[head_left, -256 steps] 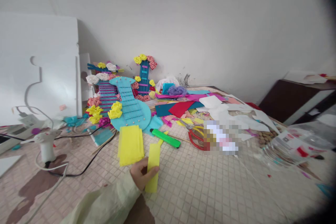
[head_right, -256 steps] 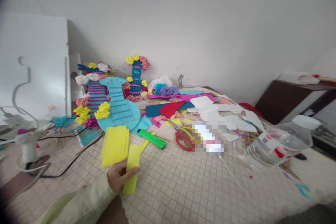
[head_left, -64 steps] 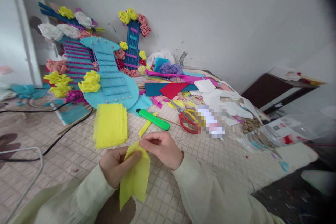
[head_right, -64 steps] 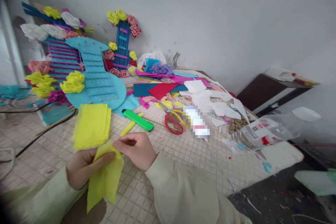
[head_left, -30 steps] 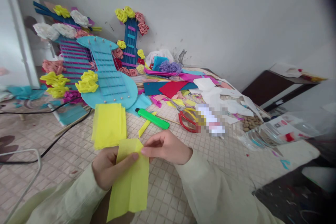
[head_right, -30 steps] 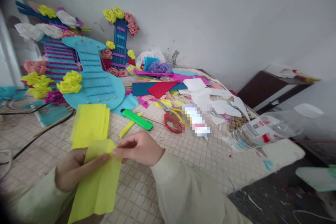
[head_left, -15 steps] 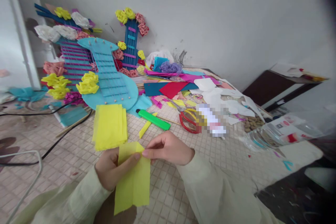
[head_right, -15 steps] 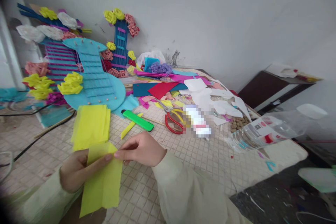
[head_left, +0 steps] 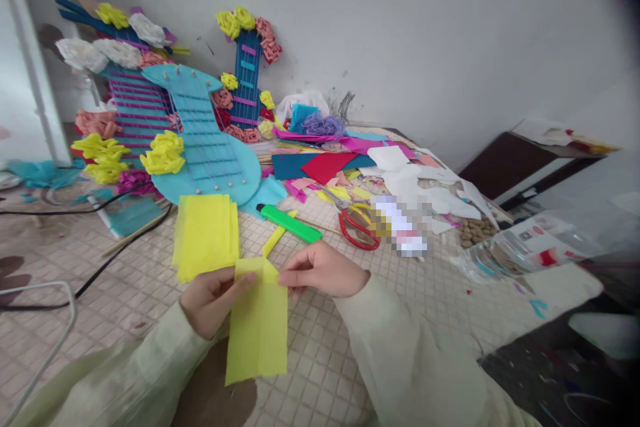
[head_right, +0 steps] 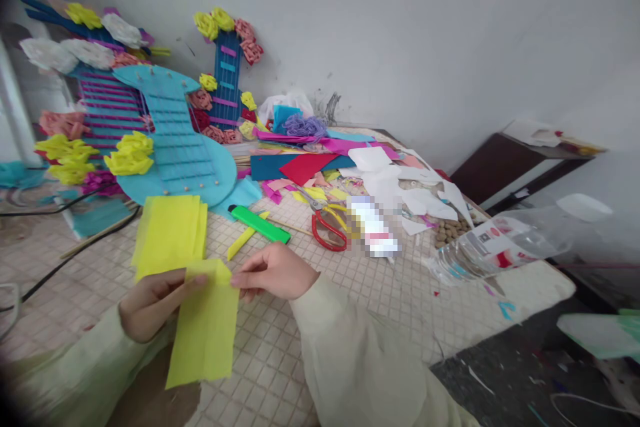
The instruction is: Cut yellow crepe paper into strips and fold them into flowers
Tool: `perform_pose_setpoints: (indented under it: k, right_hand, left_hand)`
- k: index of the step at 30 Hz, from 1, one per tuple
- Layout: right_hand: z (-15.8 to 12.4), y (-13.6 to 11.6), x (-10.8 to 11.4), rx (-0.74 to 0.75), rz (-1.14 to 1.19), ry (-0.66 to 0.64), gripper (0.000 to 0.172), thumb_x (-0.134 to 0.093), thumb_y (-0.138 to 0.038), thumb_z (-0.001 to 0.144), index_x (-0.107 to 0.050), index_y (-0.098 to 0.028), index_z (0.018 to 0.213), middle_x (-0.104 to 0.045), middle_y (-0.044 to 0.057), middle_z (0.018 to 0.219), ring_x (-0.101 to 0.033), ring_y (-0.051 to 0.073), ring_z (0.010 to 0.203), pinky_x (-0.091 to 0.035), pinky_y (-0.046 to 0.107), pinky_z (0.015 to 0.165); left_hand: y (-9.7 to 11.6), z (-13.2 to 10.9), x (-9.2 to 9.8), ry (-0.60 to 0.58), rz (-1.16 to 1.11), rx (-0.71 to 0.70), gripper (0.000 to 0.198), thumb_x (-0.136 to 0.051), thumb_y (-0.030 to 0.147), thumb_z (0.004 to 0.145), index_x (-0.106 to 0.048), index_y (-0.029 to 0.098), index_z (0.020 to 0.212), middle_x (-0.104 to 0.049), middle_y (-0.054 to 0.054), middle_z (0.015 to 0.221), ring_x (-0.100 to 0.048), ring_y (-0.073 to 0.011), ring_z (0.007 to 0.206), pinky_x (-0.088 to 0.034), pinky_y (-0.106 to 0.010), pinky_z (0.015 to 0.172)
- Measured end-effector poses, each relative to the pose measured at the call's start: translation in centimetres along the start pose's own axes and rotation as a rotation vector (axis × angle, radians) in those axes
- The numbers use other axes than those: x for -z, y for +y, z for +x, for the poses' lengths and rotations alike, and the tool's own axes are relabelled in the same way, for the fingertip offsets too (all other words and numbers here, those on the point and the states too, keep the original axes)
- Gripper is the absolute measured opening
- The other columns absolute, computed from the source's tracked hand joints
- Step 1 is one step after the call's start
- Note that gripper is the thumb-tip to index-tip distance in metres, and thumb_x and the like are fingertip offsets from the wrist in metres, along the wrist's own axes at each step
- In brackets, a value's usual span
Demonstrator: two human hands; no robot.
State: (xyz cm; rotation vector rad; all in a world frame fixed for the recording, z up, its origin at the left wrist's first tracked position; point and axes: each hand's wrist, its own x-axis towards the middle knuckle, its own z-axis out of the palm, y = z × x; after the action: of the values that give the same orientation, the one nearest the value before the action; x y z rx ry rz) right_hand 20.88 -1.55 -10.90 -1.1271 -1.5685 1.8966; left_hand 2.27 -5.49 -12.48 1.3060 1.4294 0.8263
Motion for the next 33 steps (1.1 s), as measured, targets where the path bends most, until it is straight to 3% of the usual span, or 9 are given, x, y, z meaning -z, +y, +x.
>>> perform_pose_setpoints:
  k: [4,7,12,16,20,26,33]
  right_hand:
    - [0.2,0.1,0.7,0.0,-0.019,0.013,0.028,-0.07,-0.042,0.06,-0.068,-0.015,0.065,-0.062,-0.001,0.054,-0.056,0.009,0.049,-0.047,0.023,0.052]
    - [0.5,0.7,1.0,0.008,-0.127,0.032,0.026,-0.069,-0.04,0.063,-0.068,-0.015,0.065,-0.061,0.0,0.053,-0.055,0.01,0.048,-0.046,0.024,0.052]
    - [1.4,2.0,0.4,0.189,-0.43,0.25,0.013,-0.067,-0.026,0.067,-0.068,-0.015,0.073,-0.065,0.003,0.066,-0.057,0.012,0.059,-0.045,0.025,0.057]
    - [2.1,2.8,-0.6,0.326,-0.635,0.347,0.007,-0.064,-0.017,0.069,-0.067,-0.016,0.075,-0.062,0.001,0.068,-0.053,0.01,0.057,-0.043,0.023,0.057]
    - [2.5,3.2,-0.9,0.407,-0.782,0.338,0.008,-0.062,-0.012,0.07,-0.067,-0.017,0.072,-0.059,0.001,0.069,-0.051,0.01,0.059,-0.041,0.023,0.058]
    - [2.4,3.3,-0.9,0.423,-0.837,0.309,0.01,-0.059,-0.011,0.072,-0.067,-0.017,0.073,-0.059,0.001,0.071,-0.051,0.011,0.062,-0.04,0.023,0.059]
    - [2.4,3.4,-0.9,0.435,-0.853,0.303,0.01,-0.059,-0.011,0.073,-0.067,-0.017,0.074,-0.06,0.001,0.072,-0.052,0.01,0.063,-0.041,0.022,0.061]
  left_hand:
    - [-0.8,0.9,0.2,0.046,0.125,-0.047,0.038,-0.051,0.049,0.068,-0.045,0.019,0.046,-0.035,0.006,0.043,-0.038,-0.0098,0.043,-0.03,-0.02,0.04]
    - [-1.3,1.0,0.0,0.052,0.197,-0.08,0.037,-0.05,0.048,0.068,-0.044,0.019,0.046,-0.031,0.006,0.041,-0.034,-0.0092,0.04,-0.026,-0.02,0.039]
    - [-1.6,0.8,-0.4,0.145,0.472,-0.274,0.025,-0.052,0.038,0.067,-0.052,0.021,0.049,-0.04,0.005,0.04,-0.035,-0.0093,0.04,-0.024,-0.022,0.043]
    - [-2.0,1.0,-0.4,0.198,0.56,-0.356,0.018,-0.049,0.036,0.07,-0.058,0.021,0.069,-0.045,0.004,0.049,-0.041,-0.0111,0.044,-0.031,-0.023,0.048]
    - [-2.3,1.4,-0.2,0.188,0.69,-0.418,0.025,-0.044,0.036,0.075,-0.059,0.018,0.083,-0.038,0.005,0.05,-0.041,-0.0117,0.044,-0.034,-0.023,0.049]
    - [-3.4,1.5,-0.2,0.186,0.848,-0.521,0.03,-0.041,0.034,0.081,-0.066,0.019,0.09,-0.047,0.002,0.055,-0.042,-0.01,0.044,-0.033,-0.022,0.048]
    - [-5.5,2.0,0.0,0.137,0.786,-0.737,0.033,-0.035,0.025,0.086,-0.067,0.02,0.091,-0.056,-0.002,0.065,-0.052,-0.0112,0.053,-0.038,-0.023,0.051]
